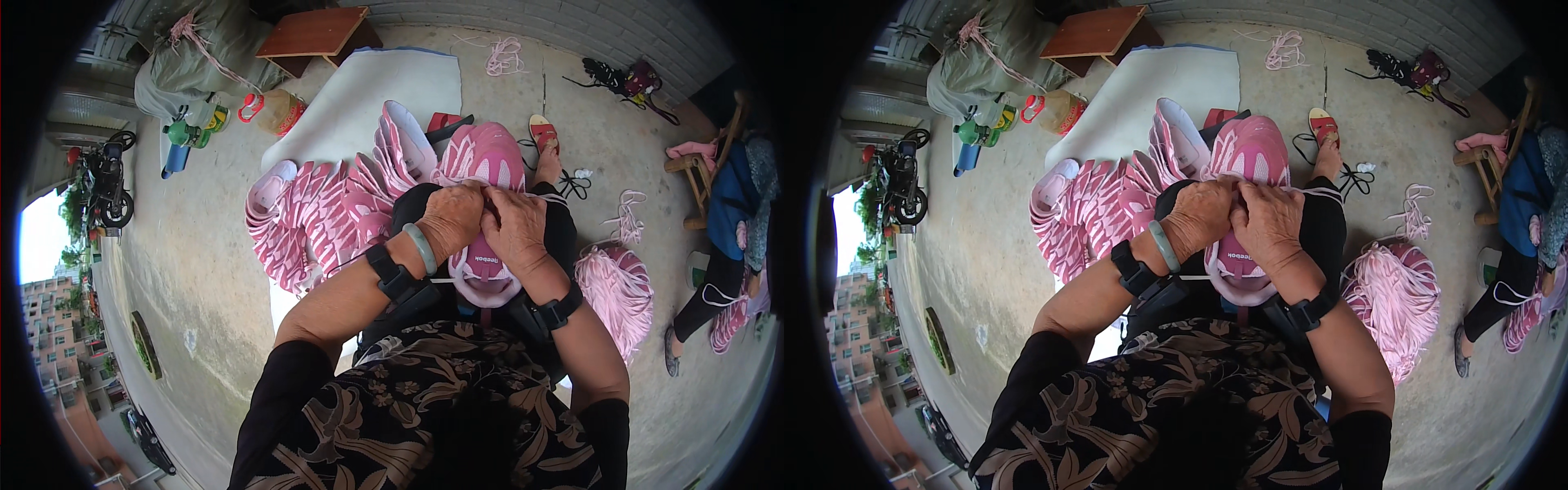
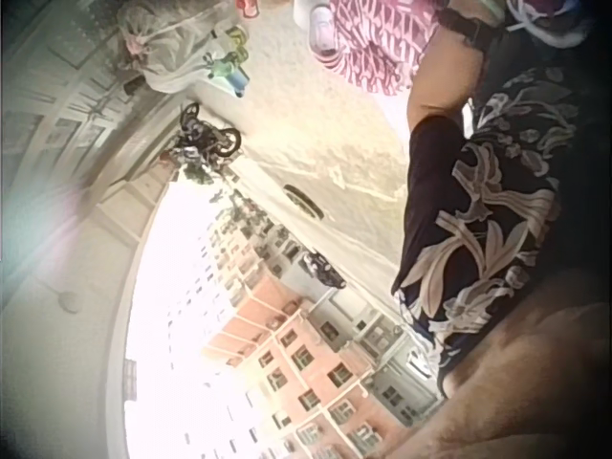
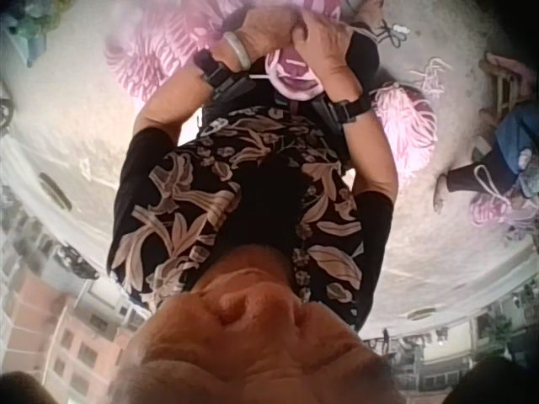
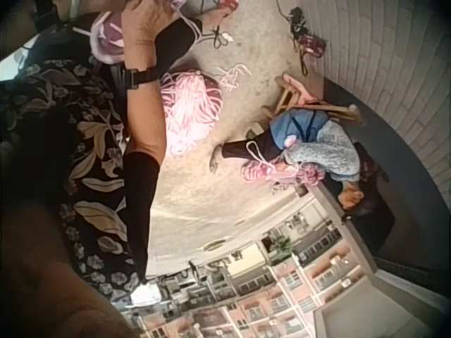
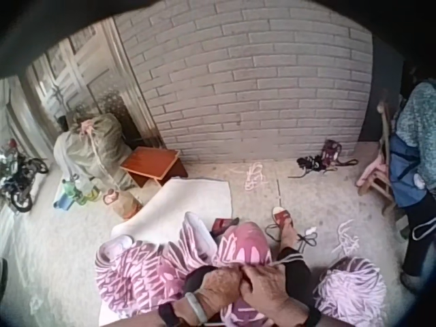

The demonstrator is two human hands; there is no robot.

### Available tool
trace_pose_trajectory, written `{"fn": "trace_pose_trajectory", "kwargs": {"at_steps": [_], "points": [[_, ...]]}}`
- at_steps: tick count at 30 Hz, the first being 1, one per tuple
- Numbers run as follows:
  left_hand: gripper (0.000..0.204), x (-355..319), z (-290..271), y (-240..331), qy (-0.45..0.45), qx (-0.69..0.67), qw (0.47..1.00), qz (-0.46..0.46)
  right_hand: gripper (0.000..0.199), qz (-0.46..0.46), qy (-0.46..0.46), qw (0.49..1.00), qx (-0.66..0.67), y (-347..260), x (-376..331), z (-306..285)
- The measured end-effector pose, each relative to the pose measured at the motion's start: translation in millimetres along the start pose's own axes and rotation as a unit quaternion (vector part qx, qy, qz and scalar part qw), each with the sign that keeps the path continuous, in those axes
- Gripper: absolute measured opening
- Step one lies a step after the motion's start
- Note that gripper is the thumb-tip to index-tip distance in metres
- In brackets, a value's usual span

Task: The person threads pink shoelaces through the eyelets of a pink Reebok sneaker, pulling the laces tight and arranging them. They handle multiple pink sneakers and bundles of pink laces on the floor, repeating the lacing process on different shoes.

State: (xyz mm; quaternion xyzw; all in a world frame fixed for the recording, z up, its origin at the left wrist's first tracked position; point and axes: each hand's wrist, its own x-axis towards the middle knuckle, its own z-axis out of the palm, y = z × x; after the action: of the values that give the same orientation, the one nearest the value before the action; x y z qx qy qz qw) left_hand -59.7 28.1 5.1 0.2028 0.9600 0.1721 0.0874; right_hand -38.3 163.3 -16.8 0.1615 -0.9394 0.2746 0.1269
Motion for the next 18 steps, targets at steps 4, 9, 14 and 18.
{"fn": "trace_pose_trajectory", "kwargs": {"at_steps": [4,9,14,18], "points": [[0.028,-4,1,-4,0.054,-0.059,0.996,-0.044,0.020,0.074,-0.067,0.995,0.013,-6,10,-4],[0.024,-8,12,-17,0.085,-0.073,0.992,-0.051,0.019,0.122,-0.111,0.986,0.015,-4,12,2],[0.024,-8,19,-21,0.109,-0.101,0.989,-0.017,0.025,0.096,-0.044,0.994,-0.002,-4,2,10],[0.029,-4,18,-23,0.070,-0.142,0.987,-0.019,0.028,0.068,0.017,0.997,-0.017,-5,-5,17]]}}
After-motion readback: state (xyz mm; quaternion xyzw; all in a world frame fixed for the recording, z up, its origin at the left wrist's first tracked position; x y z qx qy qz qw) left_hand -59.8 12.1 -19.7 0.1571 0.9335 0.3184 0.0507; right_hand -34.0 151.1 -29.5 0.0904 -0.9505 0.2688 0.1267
